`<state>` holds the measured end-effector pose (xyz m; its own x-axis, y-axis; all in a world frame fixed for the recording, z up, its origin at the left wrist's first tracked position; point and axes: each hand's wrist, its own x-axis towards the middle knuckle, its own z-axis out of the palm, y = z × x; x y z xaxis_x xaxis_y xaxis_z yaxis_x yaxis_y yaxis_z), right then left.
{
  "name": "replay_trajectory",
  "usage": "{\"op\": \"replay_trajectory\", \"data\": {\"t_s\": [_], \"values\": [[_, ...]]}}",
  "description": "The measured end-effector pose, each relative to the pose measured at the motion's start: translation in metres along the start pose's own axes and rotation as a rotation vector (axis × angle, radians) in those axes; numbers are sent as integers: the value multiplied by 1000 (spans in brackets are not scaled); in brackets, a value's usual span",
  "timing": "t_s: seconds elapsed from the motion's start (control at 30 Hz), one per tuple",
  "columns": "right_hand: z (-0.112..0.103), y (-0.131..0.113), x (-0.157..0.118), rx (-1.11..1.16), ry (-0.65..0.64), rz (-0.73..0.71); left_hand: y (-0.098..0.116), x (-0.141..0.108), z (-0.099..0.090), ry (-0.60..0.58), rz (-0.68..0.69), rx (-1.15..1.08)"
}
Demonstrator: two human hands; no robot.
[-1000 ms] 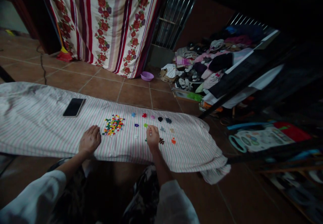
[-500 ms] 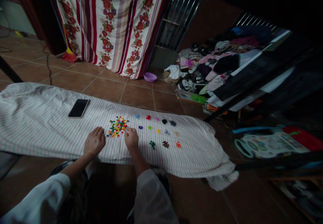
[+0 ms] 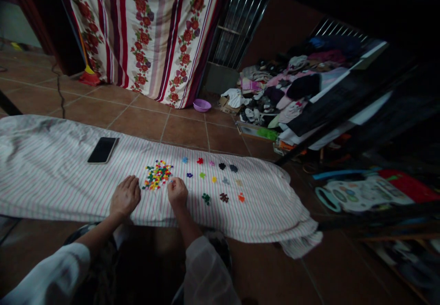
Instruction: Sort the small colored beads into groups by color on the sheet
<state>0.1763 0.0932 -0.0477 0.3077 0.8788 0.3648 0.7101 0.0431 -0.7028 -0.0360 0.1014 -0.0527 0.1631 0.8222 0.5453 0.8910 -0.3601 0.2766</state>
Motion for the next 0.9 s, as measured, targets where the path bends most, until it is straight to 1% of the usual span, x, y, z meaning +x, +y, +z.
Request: {"op": "replay_trajectory", "data": {"t_s": [0.17, 0.27, 0.4, 0.6, 0.77, 0.9], "values": [[-4, 10, 15, 127, 30, 84, 1, 0, -2, -16, 3, 7], [-10, 16, 31, 126, 38, 110, 0, 0, -1, -15, 0, 4], [-20, 21, 59, 20, 49, 150, 0, 0, 0, -19, -15, -5], [-32, 27, 97, -171, 32, 191, 0, 0, 1, -19, -20, -8], [-33, 28, 117, -308, -54, 249, 0, 0, 2, -23, -23, 9], [-28, 29, 126, -351, -106, 244, 0, 0, 2, -20, -14, 13]]}}
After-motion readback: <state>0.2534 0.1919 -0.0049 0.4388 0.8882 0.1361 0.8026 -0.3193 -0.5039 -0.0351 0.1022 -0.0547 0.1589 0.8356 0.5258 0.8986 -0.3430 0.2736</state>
